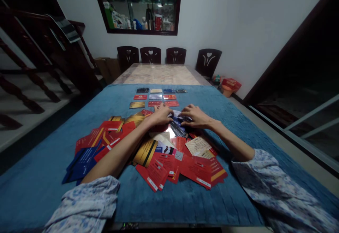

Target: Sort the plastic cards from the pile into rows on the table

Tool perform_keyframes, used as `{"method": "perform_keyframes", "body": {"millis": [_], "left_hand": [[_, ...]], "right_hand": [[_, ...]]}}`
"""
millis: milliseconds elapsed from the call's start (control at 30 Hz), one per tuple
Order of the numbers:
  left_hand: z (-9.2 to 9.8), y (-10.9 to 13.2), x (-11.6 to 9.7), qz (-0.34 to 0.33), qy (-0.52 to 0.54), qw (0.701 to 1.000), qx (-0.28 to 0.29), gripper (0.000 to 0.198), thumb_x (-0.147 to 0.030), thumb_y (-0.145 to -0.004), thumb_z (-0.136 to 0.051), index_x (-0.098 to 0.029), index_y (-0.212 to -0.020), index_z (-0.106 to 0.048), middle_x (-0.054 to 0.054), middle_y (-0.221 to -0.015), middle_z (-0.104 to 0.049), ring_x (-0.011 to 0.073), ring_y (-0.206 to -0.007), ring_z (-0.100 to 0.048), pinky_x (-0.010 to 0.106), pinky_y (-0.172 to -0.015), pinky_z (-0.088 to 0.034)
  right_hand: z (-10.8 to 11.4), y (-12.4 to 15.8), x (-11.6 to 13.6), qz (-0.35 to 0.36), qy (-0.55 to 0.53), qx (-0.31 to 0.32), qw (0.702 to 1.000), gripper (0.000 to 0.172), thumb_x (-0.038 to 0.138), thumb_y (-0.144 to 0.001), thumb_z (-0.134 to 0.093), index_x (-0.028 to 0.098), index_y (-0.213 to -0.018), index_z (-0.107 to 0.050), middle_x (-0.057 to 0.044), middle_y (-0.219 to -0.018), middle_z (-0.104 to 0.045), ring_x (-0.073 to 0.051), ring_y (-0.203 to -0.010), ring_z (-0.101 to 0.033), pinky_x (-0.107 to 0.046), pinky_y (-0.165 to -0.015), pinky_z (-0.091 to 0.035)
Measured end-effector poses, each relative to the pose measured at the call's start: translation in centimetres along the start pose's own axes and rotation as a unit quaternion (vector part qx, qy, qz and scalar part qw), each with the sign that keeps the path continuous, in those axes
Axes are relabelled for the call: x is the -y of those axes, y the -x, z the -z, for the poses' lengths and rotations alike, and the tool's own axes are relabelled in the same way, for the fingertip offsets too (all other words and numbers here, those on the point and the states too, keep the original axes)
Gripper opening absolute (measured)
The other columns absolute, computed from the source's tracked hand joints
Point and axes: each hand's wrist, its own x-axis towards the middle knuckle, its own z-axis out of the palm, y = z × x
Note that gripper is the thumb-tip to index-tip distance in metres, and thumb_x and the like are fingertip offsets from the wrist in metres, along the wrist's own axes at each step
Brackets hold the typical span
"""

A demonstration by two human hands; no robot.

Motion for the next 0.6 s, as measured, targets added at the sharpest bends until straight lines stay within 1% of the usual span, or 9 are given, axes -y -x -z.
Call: {"method": "perform_keyframes", "body": {"millis": [167,333,467,600], "left_hand": [[-0.6,-0.4,0.3,-0.001,0.014,1.0,-0.013,0.029,-0.026,-0.09,-0.064,-0.024,-0.115,-0.077,0.012,-0.124,-0.068,0.039,-0.129,-0.04,0.059,-0.104,-0.035],[-1.6,-0.6,0.5,-0.01,0.021,0.999,-0.049,0.034,-0.02,-0.092,-0.057,-0.025,-0.121,-0.074,0.013,-0.125,-0.067,0.0363,-0.126,-0.042,0.056,-0.101,-0.035],[-1.8,-0.7,0.7,-0.051,0.027,0.995,-0.075,0.042,-0.011,-0.087,-0.054,-0.026,-0.121,-0.075,0.013,-0.124,-0.066,0.0332,-0.123,-0.044,0.052,-0.098,-0.036],[-1.8,-0.9,1.0,-0.099,0.039,0.992,-0.067,0.042,-0.009,-0.085,-0.053,-0.023,-0.116,-0.077,0.013,-0.122,-0.068,0.0322,-0.121,-0.045,0.053,-0.099,-0.037]], "right_hand": [[-0.7,-0.4,-0.3,-0.017,-0.006,0.012,1.0,0.045,0.054,-0.095,-0.059,0.03,-0.132,-0.069,-0.015,-0.125,-0.065,-0.033,-0.112,-0.048,-0.04,-0.082,-0.038],[-1.1,-0.6,-1.1,-0.039,0.002,0.002,0.999,0.042,0.046,-0.096,-0.057,0.031,-0.134,-0.067,-0.015,-0.125,-0.064,-0.032,-0.11,-0.048,-0.041,-0.083,-0.04],[-1.8,-0.5,-1.7,-0.056,0.013,-0.013,0.998,0.043,0.045,-0.099,-0.053,0.031,-0.138,-0.064,-0.015,-0.125,-0.064,-0.032,-0.109,-0.048,-0.041,-0.083,-0.041],[-2.3,-0.5,-2.0,-0.069,0.017,-0.026,0.997,0.041,0.042,-0.101,-0.049,0.031,-0.137,-0.065,-0.016,-0.126,-0.064,-0.032,-0.109,-0.049,-0.041,-0.083,-0.041]]}}
